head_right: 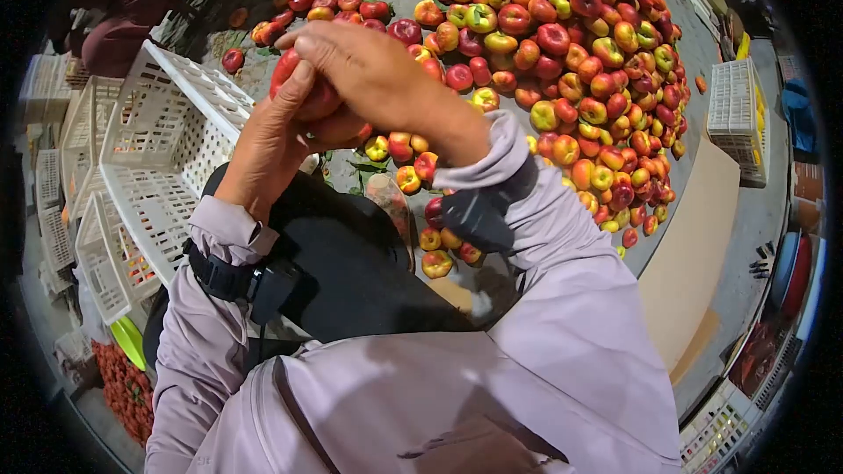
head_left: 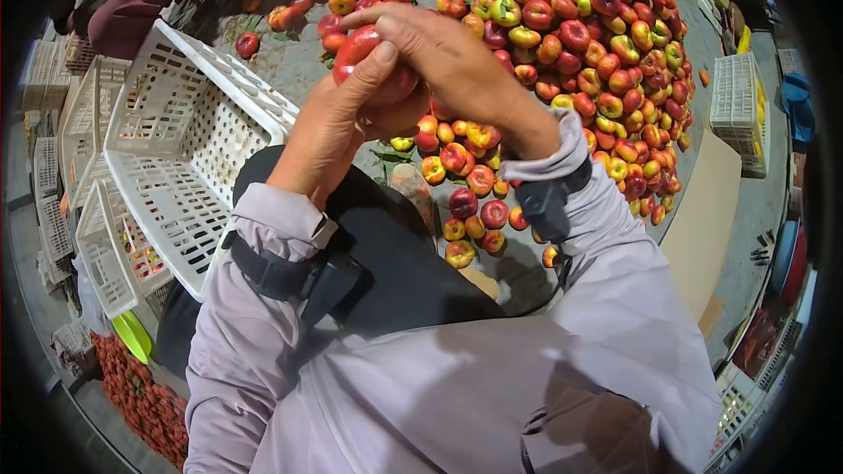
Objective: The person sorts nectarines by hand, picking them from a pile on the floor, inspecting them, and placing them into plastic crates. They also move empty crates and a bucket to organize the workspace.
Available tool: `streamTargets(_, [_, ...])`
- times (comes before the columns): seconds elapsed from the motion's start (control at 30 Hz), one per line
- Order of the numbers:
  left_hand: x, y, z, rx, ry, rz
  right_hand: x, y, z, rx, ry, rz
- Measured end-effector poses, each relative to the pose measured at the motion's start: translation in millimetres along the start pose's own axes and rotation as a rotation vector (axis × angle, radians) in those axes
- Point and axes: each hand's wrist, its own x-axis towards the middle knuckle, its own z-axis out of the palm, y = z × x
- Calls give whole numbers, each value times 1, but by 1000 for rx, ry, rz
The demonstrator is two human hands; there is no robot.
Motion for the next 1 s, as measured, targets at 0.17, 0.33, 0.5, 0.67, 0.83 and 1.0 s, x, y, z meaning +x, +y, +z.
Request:
streamTargets(0.17, [-27,34,-47,-219,147,318,-13,85,-54,-75,289,317])
streamTargets(0.33, [-66,65,-210,83,414,246,-92,189,-18,-872,-100,591])
streamTargets(0.5, [-55,-40,-306,527,392,-614,-113,213,41,-1054,-135,583])
streamTargets(0.67, [-31,-81,-306,840,-11,-858,-115,215,46,-836,26,584])
streamTargets(0.83, [-6,-154,-362,1150,-436,-440,-92,150,43,74,330,712])
streamTargets(1.0, [-9,-45,-301,1041,-71,-508,-77,107,39,260,383,684])
